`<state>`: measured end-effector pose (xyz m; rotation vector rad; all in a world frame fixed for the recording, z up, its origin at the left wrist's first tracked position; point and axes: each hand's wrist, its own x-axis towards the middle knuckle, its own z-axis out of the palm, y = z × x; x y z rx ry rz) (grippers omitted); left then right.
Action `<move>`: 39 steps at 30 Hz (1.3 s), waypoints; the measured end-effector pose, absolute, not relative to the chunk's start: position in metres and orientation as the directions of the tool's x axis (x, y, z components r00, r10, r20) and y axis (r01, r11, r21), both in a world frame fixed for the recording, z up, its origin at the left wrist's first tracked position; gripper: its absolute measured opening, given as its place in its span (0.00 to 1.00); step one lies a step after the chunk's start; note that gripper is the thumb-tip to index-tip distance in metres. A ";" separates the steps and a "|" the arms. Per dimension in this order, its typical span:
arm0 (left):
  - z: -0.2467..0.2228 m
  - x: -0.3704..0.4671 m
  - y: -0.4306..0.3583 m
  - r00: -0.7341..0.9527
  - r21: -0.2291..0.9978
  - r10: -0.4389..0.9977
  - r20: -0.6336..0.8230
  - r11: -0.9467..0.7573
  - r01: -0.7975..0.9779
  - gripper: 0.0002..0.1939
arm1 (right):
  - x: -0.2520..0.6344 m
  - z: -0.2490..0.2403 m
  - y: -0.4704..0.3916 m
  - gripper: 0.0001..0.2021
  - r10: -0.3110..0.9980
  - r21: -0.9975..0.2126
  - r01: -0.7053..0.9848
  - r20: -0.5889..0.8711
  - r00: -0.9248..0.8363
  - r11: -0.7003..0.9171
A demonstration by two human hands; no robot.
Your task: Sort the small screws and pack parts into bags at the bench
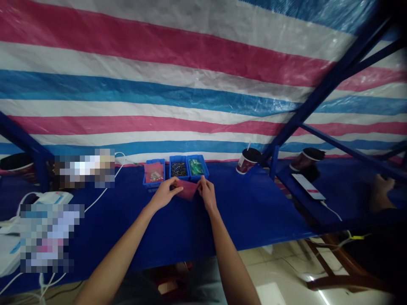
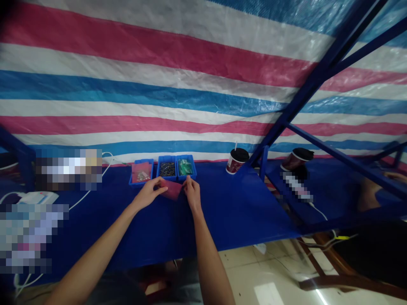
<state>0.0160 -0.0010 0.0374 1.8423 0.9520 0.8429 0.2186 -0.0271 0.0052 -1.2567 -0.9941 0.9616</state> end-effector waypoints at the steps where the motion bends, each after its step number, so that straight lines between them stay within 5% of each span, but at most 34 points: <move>1: 0.040 0.015 -0.003 0.432 0.892 0.874 0.225 -0.363 0.270 0.10 | 0.217 0.005 -0.027 0.28 0.970 -0.994 -0.106 -0.011 0.242 0.015; 6: 0.035 0.016 -0.015 0.341 0.767 0.801 0.493 -0.585 0.264 0.08 | 0.204 0.011 -0.030 0.28 0.973 -0.917 -0.335 -0.179 -0.145 -0.218; 10: 0.027 0.017 -0.022 0.419 0.632 0.658 0.626 -0.743 0.223 0.07 | 0.197 0.007 -0.031 0.19 0.973 -0.850 -0.475 -0.178 -0.148 -0.227; 15: 0.058 0.000 -0.020 0.630 0.409 0.585 0.512 -0.810 0.420 0.24 | 0.201 -0.006 -0.026 0.30 0.961 -0.725 -0.631 -0.205 -0.187 -0.277; 19: 0.073 -0.031 0.009 0.367 0.291 0.806 0.464 -0.530 0.797 0.29 | 0.201 -0.007 -0.026 0.34 0.955 -0.692 -0.659 -0.189 -0.228 -0.295; 23: 0.057 -0.054 0.042 0.324 0.174 0.906 0.270 -0.377 0.910 0.25 | 0.198 -0.004 -0.029 0.34 0.938 -0.688 -0.642 -0.189 -0.292 -0.338; 29: 0.038 -0.055 0.056 0.384 0.189 0.897 0.218 -0.425 0.885 0.26 | 0.198 -0.005 -0.029 0.34 0.929 -0.682 -0.641 -0.175 -0.326 -0.353; 34: 0.035 -0.056 0.059 0.397 0.220 0.901 0.177 -0.429 0.876 0.25 | 0.195 -0.001 -0.031 0.23 0.922 -0.735 -0.588 -0.133 -0.365 -0.338; 39: 0.041 -0.045 0.027 0.270 0.303 0.805 0.528 -0.476 0.826 0.24 | 0.191 0.001 -0.033 0.19 0.953 -0.817 -0.526 -0.090 -0.289 -0.237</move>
